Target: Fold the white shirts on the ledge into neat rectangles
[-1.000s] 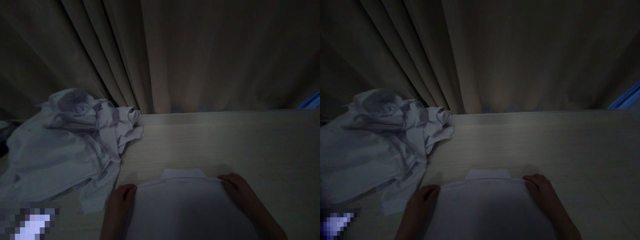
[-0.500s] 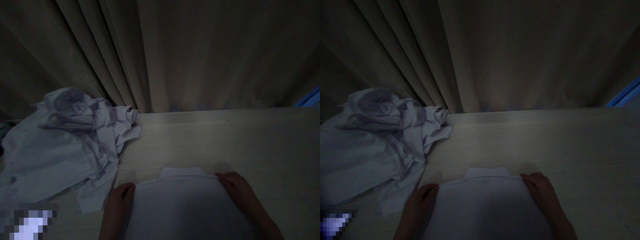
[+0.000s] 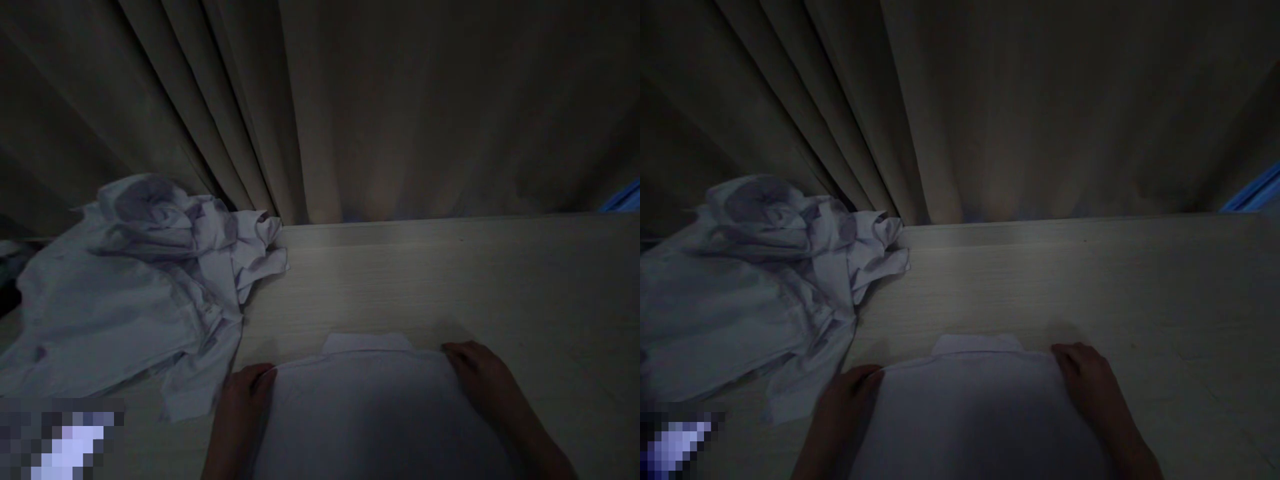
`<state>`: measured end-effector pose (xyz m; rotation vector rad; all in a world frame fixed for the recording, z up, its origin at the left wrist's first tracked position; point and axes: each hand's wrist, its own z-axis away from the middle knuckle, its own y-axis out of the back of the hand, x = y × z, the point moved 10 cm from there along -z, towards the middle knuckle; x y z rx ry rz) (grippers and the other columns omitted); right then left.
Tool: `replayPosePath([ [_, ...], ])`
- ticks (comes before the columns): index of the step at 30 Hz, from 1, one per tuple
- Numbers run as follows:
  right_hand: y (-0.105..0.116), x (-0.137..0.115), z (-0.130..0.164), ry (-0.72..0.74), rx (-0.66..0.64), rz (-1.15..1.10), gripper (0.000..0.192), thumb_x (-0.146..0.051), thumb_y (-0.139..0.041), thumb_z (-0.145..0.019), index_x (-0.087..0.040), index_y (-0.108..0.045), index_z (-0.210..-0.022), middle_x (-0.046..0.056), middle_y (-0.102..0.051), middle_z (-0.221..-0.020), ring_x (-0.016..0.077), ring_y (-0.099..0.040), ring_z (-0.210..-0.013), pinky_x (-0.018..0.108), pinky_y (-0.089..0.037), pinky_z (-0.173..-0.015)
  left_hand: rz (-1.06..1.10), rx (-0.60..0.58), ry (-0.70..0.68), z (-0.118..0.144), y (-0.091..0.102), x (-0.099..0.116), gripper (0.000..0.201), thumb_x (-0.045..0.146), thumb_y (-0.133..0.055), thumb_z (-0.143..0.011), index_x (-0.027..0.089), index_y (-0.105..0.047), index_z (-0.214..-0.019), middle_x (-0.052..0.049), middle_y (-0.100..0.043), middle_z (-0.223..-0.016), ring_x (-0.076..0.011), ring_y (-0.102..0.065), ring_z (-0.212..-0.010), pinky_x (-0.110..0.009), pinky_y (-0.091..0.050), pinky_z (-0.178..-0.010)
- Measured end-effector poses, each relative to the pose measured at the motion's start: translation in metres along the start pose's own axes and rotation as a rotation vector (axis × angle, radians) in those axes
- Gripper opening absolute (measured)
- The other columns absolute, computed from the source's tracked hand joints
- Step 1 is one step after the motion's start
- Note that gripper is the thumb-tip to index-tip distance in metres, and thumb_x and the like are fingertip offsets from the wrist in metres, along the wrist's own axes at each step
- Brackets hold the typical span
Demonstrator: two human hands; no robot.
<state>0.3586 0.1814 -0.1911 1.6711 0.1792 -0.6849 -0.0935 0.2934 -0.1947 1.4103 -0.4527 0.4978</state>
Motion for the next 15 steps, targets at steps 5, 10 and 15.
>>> replayPosePath([
  [5, -0.0069, -0.0039, 0.0004, 0.034, -0.083, 0.008, 0.025, -0.037, -0.05, -0.082, -0.024, -0.069, -0.089, 0.005, -0.068, -0.093, 0.0217, -0.06, -0.089, 0.04, -0.045, -0.085, 0.016, -0.006, 0.008, -0.0002, 0.001, 0.001, 0.035, 0.047, -0.047, -0.077, 0.021, -0.067, -0.09, -0.007, -0.07, -0.095, -0.0254, -0.061, -0.093, -0.04, -0.045, -0.089],
  [10, -0.0056, -0.0045, 0.0002, 0.043, -0.1, 0.01, 0.023, -0.037, -0.051, -0.082, -0.027, -0.071, -0.086, 0.002, -0.07, -0.091, 0.0216, -0.062, -0.087, 0.039, -0.046, -0.083, 0.012, 0.007, -0.01, 0.0007, 0.0046, 0.0068, 0.034, 0.046, -0.046, -0.077, 0.021, -0.068, -0.087, -0.007, -0.071, -0.093, -0.0254, -0.062, -0.091, -0.039, -0.046, -0.086],
  [15, -0.0008, 0.0003, 0.001, -0.011, -0.047, 0.049, 0.027, -0.039, -0.047, -0.082, -0.026, -0.069, -0.086, 0.003, -0.07, -0.089, 0.0222, -0.063, -0.084, 0.039, -0.047, -0.079, 0.038, 0.02, 0.012, 0.0025, 0.0047, 0.0069, 0.036, 0.047, -0.046, -0.078, 0.02, -0.067, -0.088, -0.008, -0.071, -0.094, -0.0252, -0.063, -0.091, -0.039, -0.046, -0.087],
])
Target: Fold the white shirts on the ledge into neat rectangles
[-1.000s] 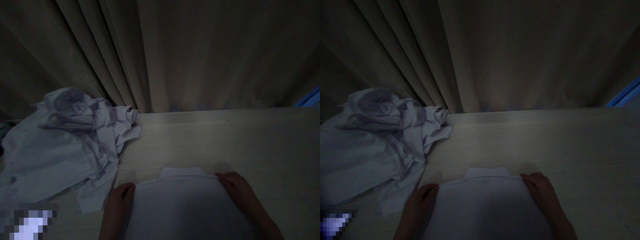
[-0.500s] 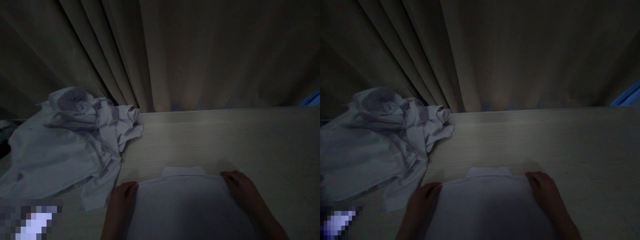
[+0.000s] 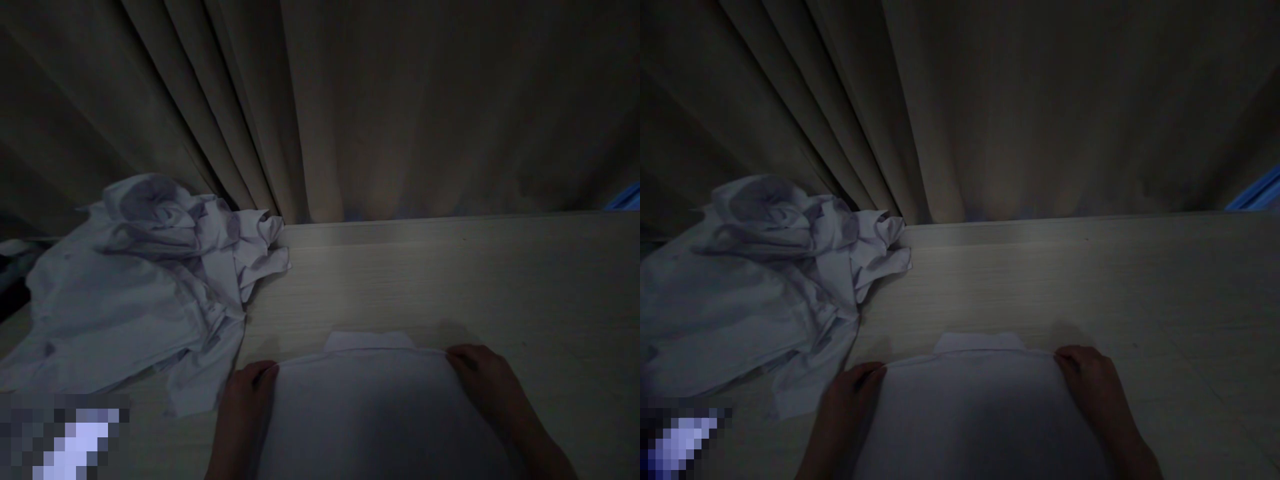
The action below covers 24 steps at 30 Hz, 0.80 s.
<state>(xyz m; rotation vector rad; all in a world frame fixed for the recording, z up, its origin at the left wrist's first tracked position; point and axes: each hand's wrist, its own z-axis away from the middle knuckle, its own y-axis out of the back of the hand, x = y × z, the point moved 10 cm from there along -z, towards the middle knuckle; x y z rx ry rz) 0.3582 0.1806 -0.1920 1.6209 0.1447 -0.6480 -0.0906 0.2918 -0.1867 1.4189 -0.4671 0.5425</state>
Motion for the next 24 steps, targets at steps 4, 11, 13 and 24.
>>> replayPosePath([
  [4, -0.001, 0.004, 0.0, -0.054, 0.023, 0.032, 0.024, -0.039, -0.046, -0.08, -0.025, -0.065, -0.079, 0.003, -0.068, -0.081, 0.0205, -0.062, -0.076, 0.035, -0.046, -0.072, -0.012, 0.023, 0.009, 0.001, 0.001, -0.001, 0.036, 0.047, -0.045, -0.078, 0.02, -0.067, -0.088, -0.008, -0.071, -0.094, -0.0253, -0.062, -0.091, -0.04, -0.046, -0.087],
  [11, -0.003, 0.011, 0.001, -0.112, 0.069, 0.055, 0.023, -0.039, -0.045, -0.08, -0.025, -0.063, -0.079, 0.003, -0.067, -0.082, 0.0223, -0.061, -0.08, 0.036, -0.043, -0.072, -0.03, 0.041, -0.006, -0.001, 0.003, -0.005, 0.037, 0.047, -0.046, -0.079, 0.02, -0.068, -0.089, -0.008, -0.071, -0.093, -0.0249, -0.063, -0.089, -0.039, -0.047, -0.084],
  [13, -0.003, 0.011, 0.001, -0.1, 0.087, 0.051, 0.024, -0.04, -0.044, -0.081, -0.024, -0.063, -0.079, 0.004, -0.067, -0.082, 0.0228, -0.06, -0.08, 0.037, -0.043, -0.073, -0.04, 0.047, -0.017, -0.001, 0.001, -0.006, 0.037, 0.048, -0.046, -0.079, 0.02, -0.068, -0.089, -0.008, -0.071, -0.093, -0.0249, -0.063, -0.089, -0.039, -0.047, -0.085],
  [24, -0.004, -0.014, 0.015, 0.061, 0.268, 0.118, 0.037, -0.035, -0.04, -0.086, -0.011, -0.055, -0.111, 0.015, -0.063, -0.106, 0.0269, -0.057, -0.098, 0.044, -0.045, -0.088, -0.238, 0.191, -0.26, 0.018, 0.011, 0.023, 0.038, 0.041, -0.038, -0.087, 0.018, -0.065, -0.099, -0.009, -0.069, -0.096, -0.0235, -0.062, -0.092, -0.039, -0.048, -0.087],
])
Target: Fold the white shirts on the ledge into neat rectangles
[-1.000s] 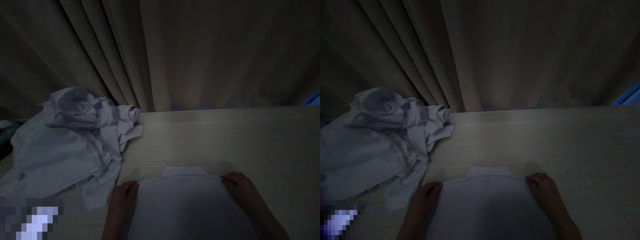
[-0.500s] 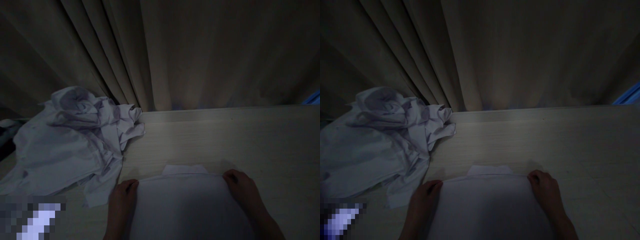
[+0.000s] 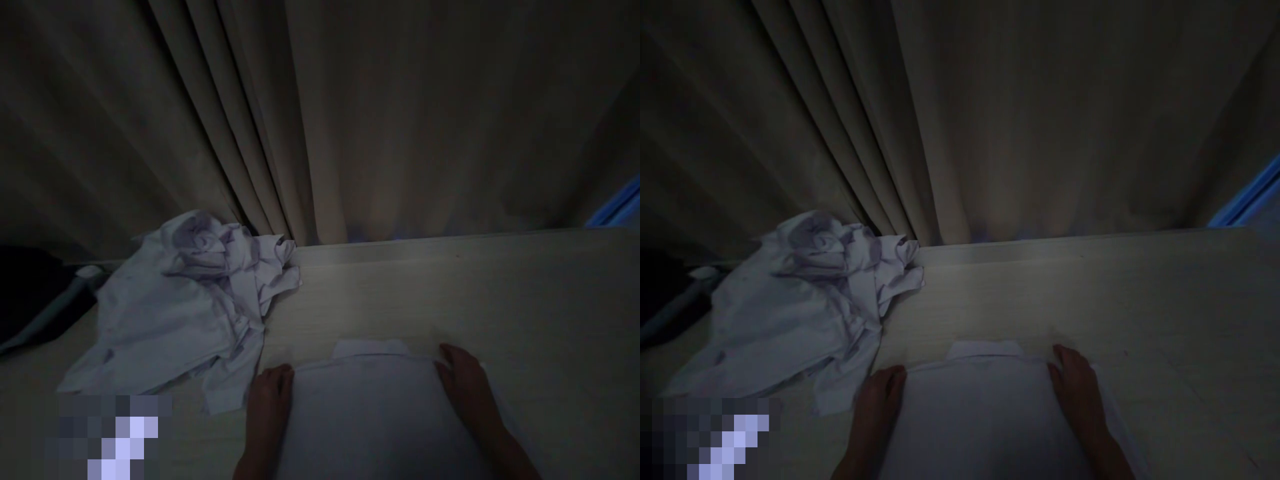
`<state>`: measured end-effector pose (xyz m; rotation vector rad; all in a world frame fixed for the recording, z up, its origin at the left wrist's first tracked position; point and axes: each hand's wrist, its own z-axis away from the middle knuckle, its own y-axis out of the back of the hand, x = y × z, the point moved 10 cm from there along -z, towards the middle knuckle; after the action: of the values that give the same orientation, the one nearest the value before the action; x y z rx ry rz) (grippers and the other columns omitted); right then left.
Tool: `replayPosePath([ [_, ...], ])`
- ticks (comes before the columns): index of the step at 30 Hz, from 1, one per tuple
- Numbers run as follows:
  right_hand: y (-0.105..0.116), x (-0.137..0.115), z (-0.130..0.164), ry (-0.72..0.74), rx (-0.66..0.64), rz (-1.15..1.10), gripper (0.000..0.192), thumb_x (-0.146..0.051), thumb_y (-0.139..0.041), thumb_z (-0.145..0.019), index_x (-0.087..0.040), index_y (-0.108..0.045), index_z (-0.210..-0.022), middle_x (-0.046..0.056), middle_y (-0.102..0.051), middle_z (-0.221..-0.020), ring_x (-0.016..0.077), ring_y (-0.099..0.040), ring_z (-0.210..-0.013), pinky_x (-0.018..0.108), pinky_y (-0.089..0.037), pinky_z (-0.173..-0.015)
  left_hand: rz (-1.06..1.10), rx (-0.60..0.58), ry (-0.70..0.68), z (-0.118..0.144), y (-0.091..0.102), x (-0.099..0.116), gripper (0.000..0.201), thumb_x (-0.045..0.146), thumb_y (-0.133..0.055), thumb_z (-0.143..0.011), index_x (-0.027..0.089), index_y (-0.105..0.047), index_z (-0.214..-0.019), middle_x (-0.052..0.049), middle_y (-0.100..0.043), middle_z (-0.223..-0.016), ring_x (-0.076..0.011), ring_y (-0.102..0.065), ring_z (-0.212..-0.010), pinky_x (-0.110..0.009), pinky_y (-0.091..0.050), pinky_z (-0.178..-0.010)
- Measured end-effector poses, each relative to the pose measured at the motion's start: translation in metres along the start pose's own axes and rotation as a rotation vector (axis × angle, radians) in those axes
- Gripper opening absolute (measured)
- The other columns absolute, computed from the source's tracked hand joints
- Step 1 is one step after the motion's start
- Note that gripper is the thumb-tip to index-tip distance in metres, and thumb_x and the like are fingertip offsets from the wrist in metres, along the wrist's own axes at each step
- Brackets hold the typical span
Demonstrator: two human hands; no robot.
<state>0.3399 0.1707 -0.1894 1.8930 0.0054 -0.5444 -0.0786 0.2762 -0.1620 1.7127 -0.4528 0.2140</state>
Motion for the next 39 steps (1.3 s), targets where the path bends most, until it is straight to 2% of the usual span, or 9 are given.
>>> replayPosePath([
  [3, 0.007, -0.017, 0.027, 0.148, 0.06, 0.018, 0.043, -0.036, -0.04, -0.088, -0.01, -0.051, -0.12, 0.017, -0.057, -0.122, 0.0284, -0.05, -0.115, 0.047, -0.04, -0.1, -0.076, 0.095, -0.169, 0.023, 0.01, 0.024, 0.037, 0.032, -0.038, -0.087, 0.015, -0.061, -0.111, -0.012, -0.066, -0.106, -0.0238, -0.06, -0.1, -0.041, -0.048, -0.092],
  [7, 0.006, -0.021, 0.064, 0.242, 0.028, 0.05, 0.049, -0.041, -0.041, -0.089, -0.014, -0.046, -0.13, 0.015, -0.048, -0.135, 0.0278, -0.043, -0.125, 0.047, -0.039, -0.104, -0.175, 0.072, -0.399, 0.064, -0.01, 0.053, 0.041, 0.033, -0.042, -0.086, 0.016, -0.055, -0.121, -0.013, -0.062, -0.122, -0.025, -0.057, -0.114, -0.041, -0.048, -0.095],
  [14, 0.001, -0.014, 0.071, 0.26, -0.057, 0.128, 0.054, -0.044, -0.038, -0.09, -0.015, -0.042, -0.135, 0.013, -0.041, -0.142, 0.0261, -0.036, -0.131, 0.047, -0.035, -0.108, -0.298, 0.06, -0.409, 0.07, -0.037, 0.046, 0.063, 0.051, -0.042, -0.085, 0.01, -0.043, -0.133, -0.02, -0.046, -0.138, -0.0328, -0.04, -0.129, -0.049, -0.039, -0.104],
  [22, -0.019, -0.001, 0.069, 0.24, -0.093, 0.25, 0.064, -0.055, -0.035, -0.089, -0.015, -0.037, -0.138, 0.012, -0.033, -0.146, 0.0265, -0.027, -0.136, 0.046, -0.027, -0.112, -0.345, 0.148, -0.48, 0.074, -0.035, 0.042, 0.073, 0.057, -0.047, -0.08, 0.017, -0.031, -0.14, -0.017, -0.036, -0.146, -0.0328, -0.029, -0.136, -0.05, -0.032, -0.107],
  [28, -0.014, -0.007, 0.071, 0.261, -0.106, 0.25, 0.067, -0.056, -0.034, -0.089, -0.015, -0.031, -0.141, 0.013, -0.028, -0.149, 0.0275, -0.018, -0.138, 0.048, -0.022, -0.112, -0.314, 0.132, -0.493, 0.075, -0.028, 0.051, 0.076, 0.057, -0.047, -0.08, 0.016, -0.03, -0.14, -0.017, -0.038, -0.145, -0.0323, -0.03, -0.136, -0.049, -0.031, -0.108],
  [31, 0.001, -0.024, 0.088, 0.272, -0.081, 0.239, 0.066, -0.052, -0.035, -0.09, -0.015, -0.026, -0.143, 0.013, -0.024, -0.15, 0.0282, -0.015, -0.139, 0.051, -0.02, -0.113, -0.343, 0.152, -0.442, 0.095, -0.015, 0.056, 0.072, 0.051, -0.045, -0.083, 0.013, -0.028, -0.141, -0.018, -0.038, -0.145, -0.0312, -0.027, -0.137, -0.048, -0.031, -0.108],
  [34, 0.011, -0.039, 0.124, 0.333, -0.078, 0.227, 0.067, -0.048, -0.038, -0.09, -0.019, -0.014, -0.146, 0.009, -0.021, -0.152, 0.0263, -0.015, -0.139, 0.048, -0.024, -0.112, -0.42, 0.174, -0.461, 0.134, -0.01, 0.058, 0.069, 0.047, -0.044, -0.084, 0.012, -0.027, -0.141, -0.016, -0.038, -0.145, -0.0293, -0.029, -0.136, -0.044, -0.033, -0.106],
  [37, 0.015, -0.039, 0.158, 0.352, -0.053, 0.243, 0.07, -0.047, -0.038, -0.09, -0.02, -0.008, -0.146, 0.01, -0.023, -0.151, 0.0262, -0.022, -0.137, 0.048, -0.034, -0.108, -0.486, 0.199, -0.495, 0.168, -0.011, 0.051, 0.068, 0.049, -0.044, -0.083, 0.015, -0.031, -0.14, -0.015, -0.044, -0.141, -0.0308, -0.038, -0.131, -0.046, -0.035, -0.103],
  [39, 0.014, -0.034, 0.171, 0.356, -0.025, 0.261, 0.069, -0.047, -0.037, -0.09, -0.018, -0.009, -0.146, 0.012, -0.026, -0.149, 0.0267, -0.026, -0.136, 0.049, -0.039, -0.104, -0.507, 0.198, -0.472, 0.177, -0.013, 0.041, 0.067, 0.052, -0.043, -0.083, 0.017, -0.033, -0.139, -0.014, -0.047, -0.139, -0.0313, -0.042, -0.129, -0.048, -0.033, -0.103],
])
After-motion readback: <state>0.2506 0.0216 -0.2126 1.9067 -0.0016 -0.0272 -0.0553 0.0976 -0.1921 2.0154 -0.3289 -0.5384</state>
